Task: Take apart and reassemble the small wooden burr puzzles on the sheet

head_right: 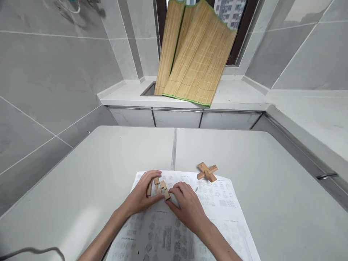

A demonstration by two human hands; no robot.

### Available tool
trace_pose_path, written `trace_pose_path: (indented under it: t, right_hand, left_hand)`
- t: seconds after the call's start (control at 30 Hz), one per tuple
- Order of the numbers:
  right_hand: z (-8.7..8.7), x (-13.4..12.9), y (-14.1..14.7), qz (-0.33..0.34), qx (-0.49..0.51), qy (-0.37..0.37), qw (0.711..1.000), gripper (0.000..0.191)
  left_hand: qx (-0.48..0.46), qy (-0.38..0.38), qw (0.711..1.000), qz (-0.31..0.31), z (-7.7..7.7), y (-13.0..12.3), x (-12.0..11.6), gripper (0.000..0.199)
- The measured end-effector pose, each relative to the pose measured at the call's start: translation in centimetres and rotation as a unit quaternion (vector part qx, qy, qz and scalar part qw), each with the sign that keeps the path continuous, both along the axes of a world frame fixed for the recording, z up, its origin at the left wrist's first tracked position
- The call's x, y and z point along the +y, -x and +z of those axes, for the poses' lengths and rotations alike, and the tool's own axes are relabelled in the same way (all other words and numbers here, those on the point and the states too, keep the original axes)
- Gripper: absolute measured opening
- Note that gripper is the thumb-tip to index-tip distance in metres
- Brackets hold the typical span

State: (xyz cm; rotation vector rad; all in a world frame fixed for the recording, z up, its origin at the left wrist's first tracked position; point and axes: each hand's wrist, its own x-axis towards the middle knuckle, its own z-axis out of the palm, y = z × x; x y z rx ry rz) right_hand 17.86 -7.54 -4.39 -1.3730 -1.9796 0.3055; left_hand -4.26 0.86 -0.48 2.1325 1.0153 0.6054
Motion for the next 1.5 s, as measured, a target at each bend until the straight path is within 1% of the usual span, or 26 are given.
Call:
trace_pose_path:
  t: [0.07, 0.1, 0.27, 0.4, 0.57, 0.63, 0.7, 0.8, 0.87, 1.0, 1.13, 1.3, 1.4, 1.5]
  right_hand:
    - [0.1, -0.1, 0.0, 0.005, 0.002, 0.007, 1.000, 0.020]
    - [0.2, -0.1, -0.1, 0.010, 0.002, 0.009, 1.000, 0.023]
    - [0.2, -0.1, -0.2, 0.047, -0.011, 0.017, 0.999, 0.033]
    - [0.0, -0.1, -0.1, 0.043, -0.002, 0.016, 0.999, 0.033]
    - [0.2, -0.2, -0.1, 0.040, 0.004, 0.012, 0.999, 0.033]
    - [0.3, -0.2, 0.0, 0.039, 0.006, 0.014, 0.999, 0.032]
    - [0.3, -0.2, 0.0, 0.039, 0.007, 0.018, 0.999, 0.032]
    - [0.3, -0.2, 0.0, 0.037, 0.013, 0.021, 0.999, 0.031]
    - [0.2, -0.2, 0.0, 0.038, 0.016, 0.021, 0.999, 0.032]
    - [-0.1, -0.2, -0.1, 0.041, 0.016, 0.025, 0.999, 0.034]
    - [-0.1, -0.2, -0.2, 0.041, 0.015, 0.024, 0.999, 0.031]
    - [0.3, -0.2, -0.2, 0.039, 0.017, 0.028, 0.999, 0.029]
    - [0.4, -0.2, -0.2, 0.037, 0.018, 0.027, 0.999, 0.030]
    - [0.4, -0.2, -0.3, 0.033, 0.018, 0.024, 0.999, 0.032]
  left_hand:
    - [-0.001, 0.001, 0.999, -0.036, 0.0, -0.2, -0.3, 0.073]
    - [0.001, -0.003, 0.999, -0.049, -0.1, -0.3, -0.3, 0.076]
    - [0.018, -0.013, 0.997, -0.073, -0.7, -0.7, -0.2, 0.072]
    - [0.024, -0.013, 0.997, -0.074, -0.7, -0.4, 0.0, 0.071]
    - [0.051, -0.028, 0.996, -0.062, -0.1, 0.6, 0.0, 0.078]
    - [0.065, -0.037, 0.996, -0.049, -0.1, 0.9, 0.0, 0.077]
    - [0.076, -0.050, 0.995, -0.044, -0.3, 1.1, 0.0, 0.071]
    - [0.080, -0.073, 0.993, -0.053, -0.8, 0.9, 0.0, 0.064]
    - [0.080, -0.085, 0.992, -0.054, -1.1, 0.7, 0.1, 0.064]
    - [0.089, -0.095, 0.991, -0.033, -1.3, 0.9, 0.5, 0.066]
    - [0.093, -0.091, 0.991, -0.009, -0.8, 1.9, 0.9, 0.063]
    - [0.090, -0.076, 0.993, 0.023, 0.2, 3.2, 1.7, 0.059]
    - [0.087, -0.073, 0.993, 0.026, 0.4, 3.8, 2.3, 0.055]
    - [0.086, -0.075, 0.993, 0.024, 0.5, 4.3, 3.0, 0.055]
